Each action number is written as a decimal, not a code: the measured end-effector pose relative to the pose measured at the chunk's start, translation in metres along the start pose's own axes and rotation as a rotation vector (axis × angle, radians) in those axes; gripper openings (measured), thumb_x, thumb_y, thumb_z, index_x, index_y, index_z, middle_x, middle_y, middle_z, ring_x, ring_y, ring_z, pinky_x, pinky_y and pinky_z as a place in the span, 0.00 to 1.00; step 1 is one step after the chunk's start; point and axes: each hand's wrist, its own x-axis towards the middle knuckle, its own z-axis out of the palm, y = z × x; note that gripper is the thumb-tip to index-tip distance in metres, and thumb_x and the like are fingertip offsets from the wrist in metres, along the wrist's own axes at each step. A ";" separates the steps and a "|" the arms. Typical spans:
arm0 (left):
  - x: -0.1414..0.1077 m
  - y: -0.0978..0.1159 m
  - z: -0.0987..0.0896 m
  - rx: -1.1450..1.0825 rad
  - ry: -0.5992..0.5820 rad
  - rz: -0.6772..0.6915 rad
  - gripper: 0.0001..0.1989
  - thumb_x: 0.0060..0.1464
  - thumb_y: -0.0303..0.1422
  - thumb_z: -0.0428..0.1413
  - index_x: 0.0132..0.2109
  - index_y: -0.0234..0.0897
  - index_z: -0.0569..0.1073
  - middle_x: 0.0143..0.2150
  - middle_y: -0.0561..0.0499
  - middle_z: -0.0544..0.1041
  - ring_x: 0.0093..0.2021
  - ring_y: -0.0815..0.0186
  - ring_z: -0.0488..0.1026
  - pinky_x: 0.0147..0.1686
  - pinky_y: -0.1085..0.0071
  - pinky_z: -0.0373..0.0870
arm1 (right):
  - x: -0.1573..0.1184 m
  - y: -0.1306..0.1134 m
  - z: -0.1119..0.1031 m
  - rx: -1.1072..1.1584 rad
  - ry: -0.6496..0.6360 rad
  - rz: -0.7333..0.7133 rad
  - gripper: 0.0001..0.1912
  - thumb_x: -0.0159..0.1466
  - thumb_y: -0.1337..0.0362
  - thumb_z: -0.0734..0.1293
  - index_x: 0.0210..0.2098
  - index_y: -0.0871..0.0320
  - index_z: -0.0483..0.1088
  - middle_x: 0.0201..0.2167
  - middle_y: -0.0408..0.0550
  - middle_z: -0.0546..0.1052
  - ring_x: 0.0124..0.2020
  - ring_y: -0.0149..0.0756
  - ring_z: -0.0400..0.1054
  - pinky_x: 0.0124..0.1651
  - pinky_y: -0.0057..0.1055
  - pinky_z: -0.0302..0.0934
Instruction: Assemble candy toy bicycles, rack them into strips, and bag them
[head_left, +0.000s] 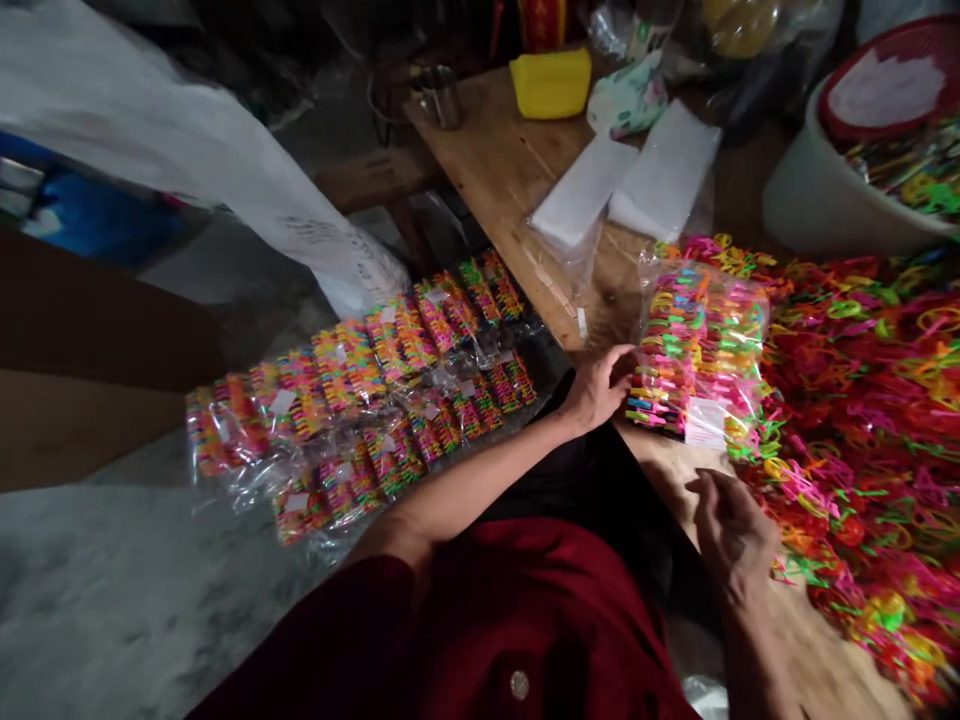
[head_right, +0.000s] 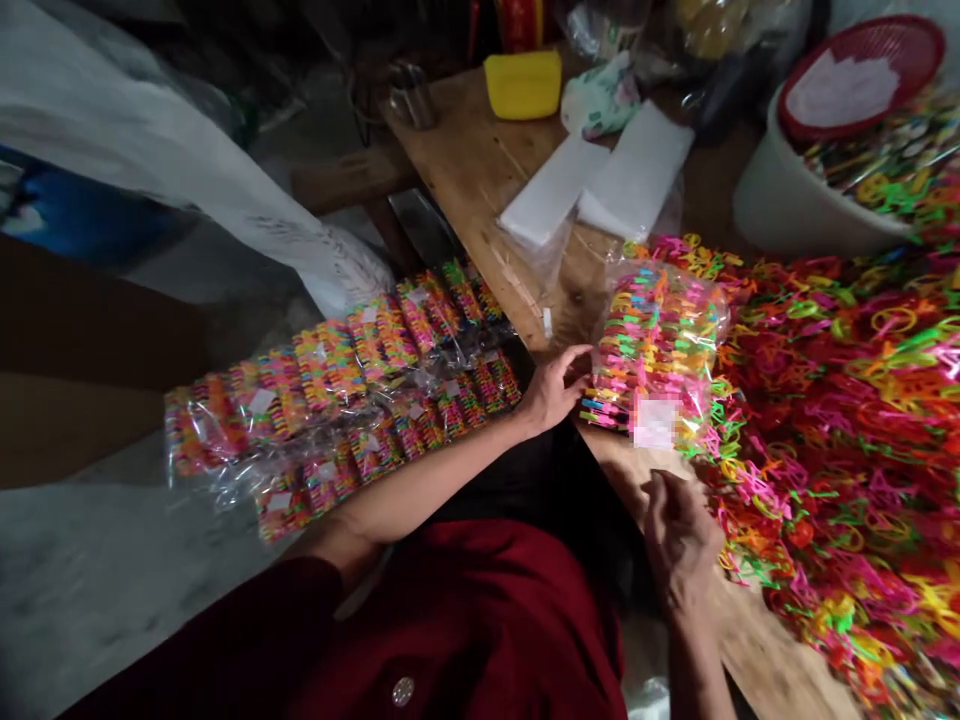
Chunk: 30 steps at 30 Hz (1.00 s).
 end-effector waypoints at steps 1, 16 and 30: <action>0.005 -0.001 0.002 -0.024 0.002 0.001 0.22 0.60 0.24 0.56 0.61 0.34 0.68 0.55 0.42 0.79 0.49 0.63 0.78 0.56 0.64 0.73 | 0.001 -0.006 0.010 0.014 0.019 0.059 0.23 0.65 0.45 0.69 0.43 0.61 0.77 0.34 0.53 0.80 0.28 0.35 0.72 0.32 0.29 0.66; 0.043 0.016 0.002 0.203 -0.099 -0.227 0.06 0.59 0.27 0.56 0.38 0.33 0.80 0.39 0.43 0.81 0.42 0.53 0.80 0.46 0.60 0.73 | 0.046 -0.024 0.039 0.245 -0.002 0.383 0.20 0.52 0.48 0.74 0.23 0.58 0.69 0.13 0.41 0.67 0.16 0.32 0.60 0.19 0.30 0.56; 0.011 0.014 0.014 -0.713 0.092 -0.395 0.08 0.64 0.32 0.53 0.43 0.32 0.73 0.33 0.52 0.76 0.32 0.71 0.73 0.36 0.75 0.70 | 0.038 -0.034 0.047 0.354 0.210 0.301 0.23 0.54 0.51 0.76 0.41 0.62 0.77 0.29 0.47 0.79 0.24 0.33 0.69 0.27 0.32 0.68</action>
